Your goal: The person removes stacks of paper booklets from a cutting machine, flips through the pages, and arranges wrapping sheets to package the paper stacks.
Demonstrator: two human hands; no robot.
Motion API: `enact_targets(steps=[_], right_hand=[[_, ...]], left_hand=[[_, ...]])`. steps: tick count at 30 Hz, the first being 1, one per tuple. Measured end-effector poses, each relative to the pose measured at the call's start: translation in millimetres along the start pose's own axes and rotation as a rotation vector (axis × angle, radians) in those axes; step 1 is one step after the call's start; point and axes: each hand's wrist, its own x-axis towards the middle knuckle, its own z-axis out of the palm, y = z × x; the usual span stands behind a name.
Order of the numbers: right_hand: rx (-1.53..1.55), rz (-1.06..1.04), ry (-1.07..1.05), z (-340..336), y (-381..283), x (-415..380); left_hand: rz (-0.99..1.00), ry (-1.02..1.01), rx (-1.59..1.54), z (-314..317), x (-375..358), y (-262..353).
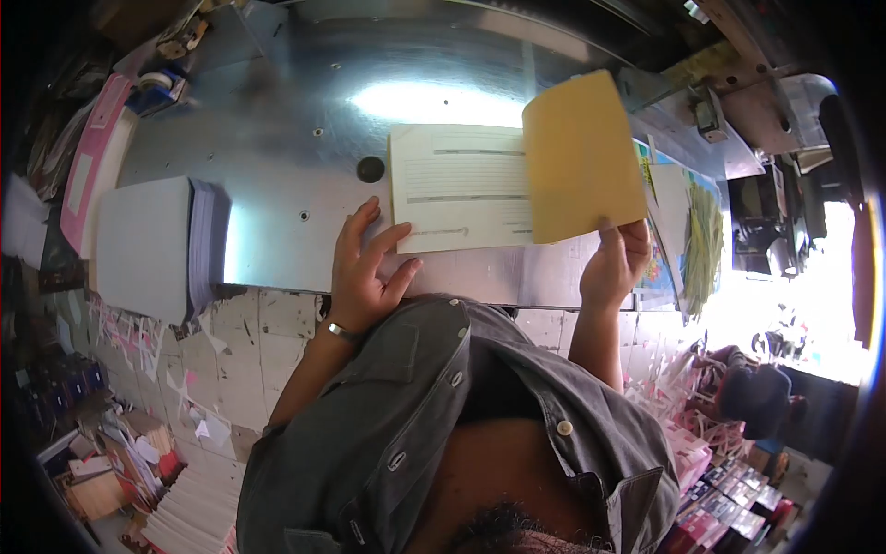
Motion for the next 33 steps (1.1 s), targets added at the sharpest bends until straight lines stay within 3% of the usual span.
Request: enact_targets(steps=[8, 13, 18, 22, 25, 28, 33], right_hand=[[0.238, 0.328, 0.304, -58.8, 30.4, -8.8], [0.288, 0.385, 0.420, -68.5, 40.0, -9.1], [0.282, 0.415, 0.467, -74.5, 42.1, -6.2], [0.294, 0.422, 0.453, -80.3, 47.1, -7.0], [0.317, 0.463, 0.444, -80.7, 49.4, -10.1], [0.325, 0.489, 0.402, -80.8, 55.1, -10.7], [0.457, 0.592, 0.377, -44.5, 31.9, -30.3]], left_hand=[[0.047, 0.010, 0.020, 3.2, -3.1, -1.7], [0.063, 0.016, -0.009, 6.5, -2.5, -5.3], [0.059, 0.008, 0.004, 6.7, -4.4, -6.2], [-0.007, 0.007, -0.220, 2.1, 0.3, -9.0], [-0.217, -0.083, -0.485, -12.4, 29.6, -11.7], [-0.204, -0.074, -0.555, -9.6, 71.6, -44.0], [-0.202, -0.230, -0.525, 1.1, 117.1, -69.3]])
